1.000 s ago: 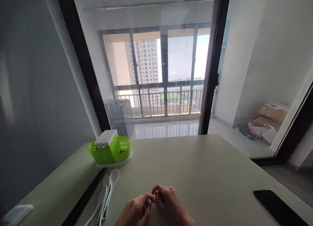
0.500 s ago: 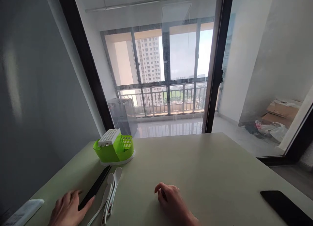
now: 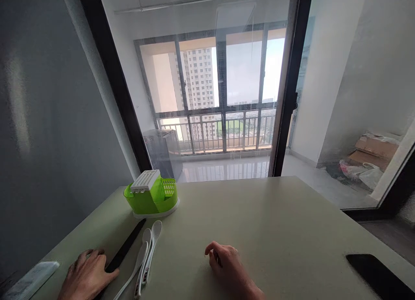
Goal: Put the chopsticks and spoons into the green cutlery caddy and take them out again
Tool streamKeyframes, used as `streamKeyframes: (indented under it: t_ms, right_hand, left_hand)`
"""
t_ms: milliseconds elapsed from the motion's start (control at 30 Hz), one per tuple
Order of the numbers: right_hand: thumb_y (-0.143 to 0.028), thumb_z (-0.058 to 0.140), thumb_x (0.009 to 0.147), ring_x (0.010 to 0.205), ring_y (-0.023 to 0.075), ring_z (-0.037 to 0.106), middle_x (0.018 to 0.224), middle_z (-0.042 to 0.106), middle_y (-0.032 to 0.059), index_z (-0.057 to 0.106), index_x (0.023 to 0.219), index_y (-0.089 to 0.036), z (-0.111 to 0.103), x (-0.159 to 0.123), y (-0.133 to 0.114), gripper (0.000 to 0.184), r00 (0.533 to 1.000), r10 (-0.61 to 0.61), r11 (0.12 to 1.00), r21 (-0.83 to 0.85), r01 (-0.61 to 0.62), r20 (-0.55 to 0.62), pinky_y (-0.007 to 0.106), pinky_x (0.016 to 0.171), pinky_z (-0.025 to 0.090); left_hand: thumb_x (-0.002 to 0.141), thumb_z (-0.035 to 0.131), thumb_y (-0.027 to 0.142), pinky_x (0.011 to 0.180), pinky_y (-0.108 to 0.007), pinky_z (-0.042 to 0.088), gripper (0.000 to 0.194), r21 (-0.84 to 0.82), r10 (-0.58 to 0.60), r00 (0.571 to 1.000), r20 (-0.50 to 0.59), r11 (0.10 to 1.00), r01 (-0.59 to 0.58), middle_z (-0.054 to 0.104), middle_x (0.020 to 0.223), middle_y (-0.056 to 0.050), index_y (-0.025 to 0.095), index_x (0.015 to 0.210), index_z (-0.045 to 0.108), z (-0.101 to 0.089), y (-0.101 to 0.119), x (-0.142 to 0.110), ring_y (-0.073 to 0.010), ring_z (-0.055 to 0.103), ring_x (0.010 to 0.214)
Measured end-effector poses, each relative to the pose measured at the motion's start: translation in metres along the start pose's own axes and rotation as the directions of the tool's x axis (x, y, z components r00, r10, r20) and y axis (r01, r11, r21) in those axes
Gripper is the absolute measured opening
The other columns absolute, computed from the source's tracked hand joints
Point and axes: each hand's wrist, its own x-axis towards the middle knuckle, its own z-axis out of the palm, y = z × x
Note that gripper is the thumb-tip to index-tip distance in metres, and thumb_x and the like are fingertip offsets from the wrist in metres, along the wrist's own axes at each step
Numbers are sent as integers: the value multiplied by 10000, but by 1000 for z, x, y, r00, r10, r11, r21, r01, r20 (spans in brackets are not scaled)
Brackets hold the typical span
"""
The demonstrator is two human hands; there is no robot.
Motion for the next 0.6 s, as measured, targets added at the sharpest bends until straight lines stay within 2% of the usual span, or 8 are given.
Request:
streamKeyframes:
  t_ms: [167, 333, 467, 600]
  right_hand:
    - [-244, 424, 942, 558, 123, 474, 590, 539, -49, 711, 905, -217, -2, -1, -2, 290, 1000, 7, 1000, -17, -7, -2, 239, 606, 334]
    - [-241, 425, 931, 553, 126, 460, 580, 527, -52, 712, 902, -222, -1, 0, -1, 289, 1000, 11, 1000, -28, -11, -5, 241, 605, 333]
    - [-241, 425, 931, 568, 129, 489, 597, 561, -43, 715, 910, -220, -2, -1, -3, 292, 1000, 12, 1000, -21, -12, -4, 245, 620, 342]
    - [-245, 429, 933, 565, 127, 497, 602, 577, -43, 717, 905, -222, -2, -2, -3, 290, 1000, 20, 1000, -14, -20, -5, 243, 609, 336]
  left_hand:
    - [783, 546, 328, 977, -466, 393, 330, 95, 14, 999, 47, 995, -18, 709, 1112, -197, 113, 917, 758, -10, 8, 5, -405, 555, 1203]
    - [806, 530, 238, 938, -453, 423, 304, 126, 18, 999, 41, 992, -23, 706, 1135, -196, 119, 953, 768, -7, 7, 10, -378, 595, 1160]
    - [884, 472, 246, 908, -454, 445, 318, 138, 12, 1000, 13, 990, -13, 685, 1160, -204, 121, 964, 753, 4, 2, 9, -371, 601, 1165]
    - [967, 302, 186, 779, -388, 476, 399, 66, -15, 1000, 15, 998, 14, 682, 1140, -222, 74, 1062, 673, 30, -10, 9, -311, 696, 999]
